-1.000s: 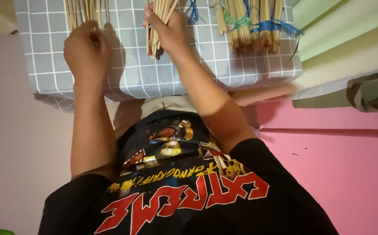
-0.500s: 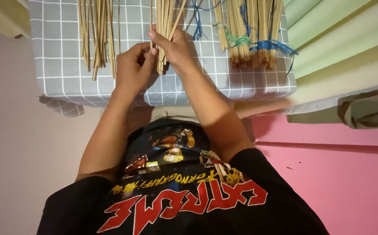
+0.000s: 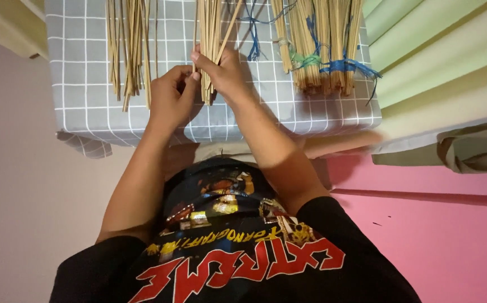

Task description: Gathering thin wooden sticks into bundles and securing them with blue string.

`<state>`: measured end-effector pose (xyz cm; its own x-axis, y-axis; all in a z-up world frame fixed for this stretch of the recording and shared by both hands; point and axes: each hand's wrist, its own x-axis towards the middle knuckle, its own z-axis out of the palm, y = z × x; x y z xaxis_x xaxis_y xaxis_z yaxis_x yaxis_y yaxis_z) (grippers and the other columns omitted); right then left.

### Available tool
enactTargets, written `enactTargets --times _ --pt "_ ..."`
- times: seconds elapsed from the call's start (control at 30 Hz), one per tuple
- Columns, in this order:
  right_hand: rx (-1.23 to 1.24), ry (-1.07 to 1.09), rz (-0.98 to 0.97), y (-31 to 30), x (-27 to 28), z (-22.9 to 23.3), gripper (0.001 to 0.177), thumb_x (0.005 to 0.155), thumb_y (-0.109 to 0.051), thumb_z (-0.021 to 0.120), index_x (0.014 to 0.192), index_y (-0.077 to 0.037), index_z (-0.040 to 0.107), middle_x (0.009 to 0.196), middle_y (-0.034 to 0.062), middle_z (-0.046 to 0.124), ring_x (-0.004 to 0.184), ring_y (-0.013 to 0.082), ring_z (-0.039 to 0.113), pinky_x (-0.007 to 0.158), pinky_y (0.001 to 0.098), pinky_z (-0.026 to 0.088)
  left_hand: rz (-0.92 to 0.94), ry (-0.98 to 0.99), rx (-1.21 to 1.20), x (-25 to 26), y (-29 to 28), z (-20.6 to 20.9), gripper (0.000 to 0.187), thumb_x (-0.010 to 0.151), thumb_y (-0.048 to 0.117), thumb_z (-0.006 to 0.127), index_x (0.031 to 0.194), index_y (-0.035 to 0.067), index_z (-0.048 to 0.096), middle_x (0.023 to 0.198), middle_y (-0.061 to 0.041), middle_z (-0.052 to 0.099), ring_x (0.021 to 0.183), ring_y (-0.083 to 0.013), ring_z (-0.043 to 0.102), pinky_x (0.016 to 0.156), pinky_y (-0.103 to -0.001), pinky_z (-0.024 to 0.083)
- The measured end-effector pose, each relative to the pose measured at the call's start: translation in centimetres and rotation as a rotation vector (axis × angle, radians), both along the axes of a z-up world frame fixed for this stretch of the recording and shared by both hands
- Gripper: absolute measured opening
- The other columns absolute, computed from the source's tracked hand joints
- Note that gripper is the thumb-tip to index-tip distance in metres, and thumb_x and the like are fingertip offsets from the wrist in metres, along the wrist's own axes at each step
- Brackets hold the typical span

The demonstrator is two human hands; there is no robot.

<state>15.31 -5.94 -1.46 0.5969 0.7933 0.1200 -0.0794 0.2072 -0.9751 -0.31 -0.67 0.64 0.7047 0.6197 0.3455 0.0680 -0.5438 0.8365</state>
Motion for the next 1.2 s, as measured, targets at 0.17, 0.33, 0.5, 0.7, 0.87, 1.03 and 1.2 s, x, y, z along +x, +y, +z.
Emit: enactTargets --times 0.17,0.33,0.5,0.7,0.87,1.03,1.2 --pt "-0.088 -0.056 -0.051 -0.1 -0.1 0.0 0.023 0.086 -0.029 0.077 0.101 -0.011 0.076 0.096 0.0040 0.077 0.092 0.0196 0.074 0.087 0.0348 0.060 0.005 0.001 0.000 0.1 0.0 -0.4 0.019 0.106 0.025 0.059 0.104 0.010 0.071 0.073 0.002 0.064 0.065 -0.0105 0.053 0.063 -0.031 0.041" --pt "0.072 -0.047 -0.054 0.2 0.6 -0.9 0.013 0.092 -0.022 0.073 0.097 -0.010 0.071 0.083 0.0035 0.067 0.062 0.0151 0.065 0.060 0.0281 0.059 0.071 -0.139 -0.131 0.0 -0.2 -0.5 0.022 0.108 0.028 0.059 0.109 0.010 0.072 0.075 0.003 0.063 0.064 -0.0063 0.050 0.059 -0.025 0.039" --pt "-0.007 0.010 -0.228 0.0 0.7 -0.7 0.019 0.087 -0.031 0.076 0.096 -0.015 0.074 0.090 0.0012 0.069 0.091 0.0200 0.067 0.085 0.0360 0.055 0.218 -0.170 0.009 -1.3 1.5 -0.6 0.021 0.107 0.018 0.058 0.113 0.008 0.074 0.078 0.001 0.064 0.064 -0.0082 0.050 0.056 -0.027 0.038" --pt "-0.176 0.017 -0.191 -1.0 -0.2 1.8 0.036 0.084 -0.045 0.073 0.105 -0.016 0.075 0.086 -0.0019 0.064 0.086 0.0177 0.062 0.083 0.0332 0.050 0.372 0.173 0.243 -3.7 4.4 0.3 0.024 0.107 0.022 0.053 0.103 0.006 0.071 0.078 -0.007 0.069 0.066 -0.0270 0.062 0.055 -0.041 0.043" --pt "-0.178 0.025 -0.124 -1.1 -0.5 1.4 0.040 0.087 -0.038 0.073 0.112 -0.007 0.072 0.100 0.0057 0.074 0.099 0.0223 0.072 0.088 0.0323 0.062 0.479 0.464 0.329 -4.0 3.9 -1.5 0.021 0.101 0.015 0.046 0.081 0.011 0.048 0.078 -0.004 0.057 0.062 -0.0312 0.050 0.052 -0.045 0.035" --pt "-0.146 0.005 -0.068 -0.3 -0.2 0.2 0.028 0.085 -0.034 0.078 0.104 -0.014 0.077 0.099 0.0026 0.078 0.097 0.0205 0.075 0.090 0.0364 0.059 0.261 0.039 0.536 -1.9 1.0 1.0 0.046 0.112 0.037 0.052 0.123 -0.004 0.070 0.108 -0.023 0.062 0.099 -0.0424 0.061 0.081 -0.053 0.049" --pt "0.057 0.047 -0.056 -0.1 0.4 -0.6 0.017 0.087 -0.022 0.078 0.092 -0.008 0.071 0.078 0.0045 0.070 0.073 0.0160 0.068 0.068 0.0287 0.058 -0.005 -0.051 0.077 1.4 -0.8 1.2 0.033 0.106 0.032 0.058 0.126 0.007 0.065 0.081 -0.005 0.067 0.067 -0.0175 0.062 0.062 -0.034 0.048"
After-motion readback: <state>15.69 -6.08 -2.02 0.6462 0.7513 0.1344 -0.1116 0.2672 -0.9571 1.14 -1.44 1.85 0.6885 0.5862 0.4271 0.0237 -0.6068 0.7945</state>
